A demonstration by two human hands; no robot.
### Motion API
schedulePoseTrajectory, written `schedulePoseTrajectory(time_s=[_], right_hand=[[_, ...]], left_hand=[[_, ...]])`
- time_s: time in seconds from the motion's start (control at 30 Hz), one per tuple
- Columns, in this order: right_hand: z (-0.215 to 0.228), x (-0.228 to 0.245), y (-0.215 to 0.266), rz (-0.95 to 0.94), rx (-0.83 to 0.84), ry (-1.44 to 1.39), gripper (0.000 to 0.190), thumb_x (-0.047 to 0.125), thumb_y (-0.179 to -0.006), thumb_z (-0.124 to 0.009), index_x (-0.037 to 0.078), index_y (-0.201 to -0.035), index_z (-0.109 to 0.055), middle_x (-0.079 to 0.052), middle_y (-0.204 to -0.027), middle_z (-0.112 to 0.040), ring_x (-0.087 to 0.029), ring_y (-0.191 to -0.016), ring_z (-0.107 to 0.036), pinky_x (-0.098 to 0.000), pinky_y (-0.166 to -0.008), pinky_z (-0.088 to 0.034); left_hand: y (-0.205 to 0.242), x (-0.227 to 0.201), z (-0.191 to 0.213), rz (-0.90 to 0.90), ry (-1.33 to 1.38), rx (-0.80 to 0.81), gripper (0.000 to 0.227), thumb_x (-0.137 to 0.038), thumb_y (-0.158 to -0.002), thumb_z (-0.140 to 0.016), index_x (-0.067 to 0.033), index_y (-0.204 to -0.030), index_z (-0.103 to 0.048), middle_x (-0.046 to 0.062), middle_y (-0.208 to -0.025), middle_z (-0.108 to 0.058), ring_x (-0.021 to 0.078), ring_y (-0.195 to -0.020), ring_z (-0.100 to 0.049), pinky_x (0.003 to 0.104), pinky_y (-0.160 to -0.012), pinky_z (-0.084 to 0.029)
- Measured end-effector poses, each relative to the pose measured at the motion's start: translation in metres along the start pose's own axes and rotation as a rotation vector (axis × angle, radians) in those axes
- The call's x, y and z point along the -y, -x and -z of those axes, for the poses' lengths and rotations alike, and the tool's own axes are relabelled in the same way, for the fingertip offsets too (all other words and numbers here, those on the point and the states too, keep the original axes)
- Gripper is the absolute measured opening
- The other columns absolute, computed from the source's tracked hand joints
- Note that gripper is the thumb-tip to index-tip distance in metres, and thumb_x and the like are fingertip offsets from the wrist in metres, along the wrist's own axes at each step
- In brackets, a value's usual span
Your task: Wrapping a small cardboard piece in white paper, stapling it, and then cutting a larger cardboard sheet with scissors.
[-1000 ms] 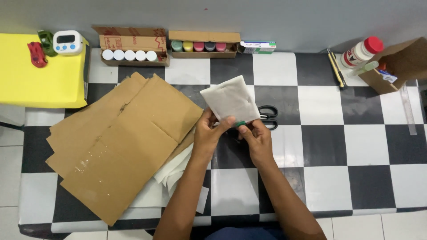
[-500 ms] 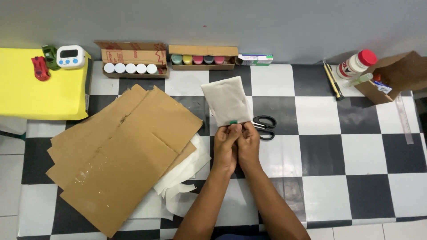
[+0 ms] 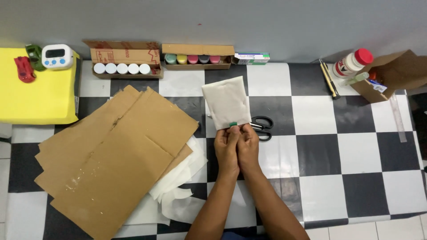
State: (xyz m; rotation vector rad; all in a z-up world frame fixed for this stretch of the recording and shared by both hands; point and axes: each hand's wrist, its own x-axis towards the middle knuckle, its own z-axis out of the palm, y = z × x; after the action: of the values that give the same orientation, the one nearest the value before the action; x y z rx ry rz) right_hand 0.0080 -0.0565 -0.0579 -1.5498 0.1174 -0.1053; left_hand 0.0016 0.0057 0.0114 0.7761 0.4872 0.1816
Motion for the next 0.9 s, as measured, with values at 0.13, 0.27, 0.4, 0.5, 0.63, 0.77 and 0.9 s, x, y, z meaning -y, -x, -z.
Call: schedulePoseTrajectory(time_s=[0.13,0.27,0.4,0.5,0.63,0.77,0.9], right_hand=[[-0.003,0.006,0.001,-0.074,0.015,-0.122,0.021,0.022,-0.098,-0.069,0.004,-0.088,-0.067,-0.005,-0.061,-0.062,-0.01,-0.055,-0.056,-0.0233,-0.053,-0.046],[0.008,0.026,0.008,-0.103,0.118,-0.089,0.028,0.028,-0.1,-0.065,0.001,-0.107,-0.07,-0.01,-0.071,-0.067,-0.011,-0.061,-0.057,-0.0225,-0.056,-0.045],[0.027,0.048,0.022,0.108,0.118,0.277,0.035,0.013,-0.095,-0.072,-0.002,-0.126,-0.069,-0.017,-0.09,-0.07,-0.02,-0.079,-0.065,-0.0323,-0.069,-0.052],[0.028,0.062,0.035,0.311,0.093,0.6,0.044,0.016,-0.087,-0.081,0.002,-0.128,-0.07,-0.012,-0.094,-0.069,-0.027,-0.087,-0.068,-0.0383,-0.077,-0.054],[0.037,0.039,0.037,0.442,0.097,0.681,0.048,0.018,-0.086,-0.082,0.004,-0.13,-0.07,-0.009,-0.095,-0.068,-0.026,-0.09,-0.065,-0.0351,-0.081,-0.053],[0.035,0.034,0.039,0.556,0.083,0.761,0.052,0.019,-0.083,-0.084,0.004,-0.131,-0.07,-0.009,-0.099,-0.067,-0.027,-0.091,-0.063,-0.0357,-0.08,-0.053],[0.035,0.038,0.039,0.597,0.125,0.875,0.054,0.019,-0.082,-0.084,0.008,-0.133,-0.07,-0.007,-0.101,-0.064,-0.025,-0.095,-0.059,-0.0365,-0.081,-0.046]], left_hand=[[0.004,-0.008,0.011,-0.045,-0.019,-0.034,0.022,-0.028,-0.101,-0.068,-0.006,-0.101,-0.065,-0.001,-0.079,-0.059,0.0065,-0.075,-0.057,0.025,-0.074,-0.053],[-0.007,0.009,0.022,-0.114,-0.018,-0.047,0.02,-0.026,-0.103,-0.066,-0.0066,-0.097,-0.065,0.004,-0.074,-0.059,0.0132,-0.069,-0.057,0.027,-0.064,-0.052],[-0.019,0.021,0.032,-0.115,0.11,-0.093,0.017,-0.021,-0.103,-0.065,-0.0052,-0.11,-0.066,0.005,-0.089,-0.068,0.0125,-0.085,-0.066,0.032,-0.089,-0.059],[-0.02,0.021,0.035,-0.104,0.128,-0.085,0.019,-0.019,-0.103,-0.065,-0.0036,-0.114,-0.065,0.006,-0.093,-0.069,0.0152,-0.089,-0.068,0.035,-0.093,-0.06],[-0.027,0.036,0.048,-0.094,0.139,-0.067,0.022,-0.021,-0.103,-0.064,-0.0042,-0.117,-0.064,0.007,-0.097,-0.069,0.0165,-0.093,-0.068,0.037,-0.096,-0.06],[-0.024,0.025,0.044,-0.093,0.161,-0.073,0.021,-0.02,-0.102,-0.065,-0.0045,-0.116,-0.064,0.007,-0.101,-0.068,0.0185,-0.094,-0.069,0.04,-0.095,-0.06],[-0.027,0.032,0.049,-0.076,0.159,-0.064,0.022,-0.02,-0.102,-0.066,-0.004,-0.116,-0.064,0.006,-0.099,-0.066,0.0169,-0.091,-0.066,0.037,-0.094,-0.06]])
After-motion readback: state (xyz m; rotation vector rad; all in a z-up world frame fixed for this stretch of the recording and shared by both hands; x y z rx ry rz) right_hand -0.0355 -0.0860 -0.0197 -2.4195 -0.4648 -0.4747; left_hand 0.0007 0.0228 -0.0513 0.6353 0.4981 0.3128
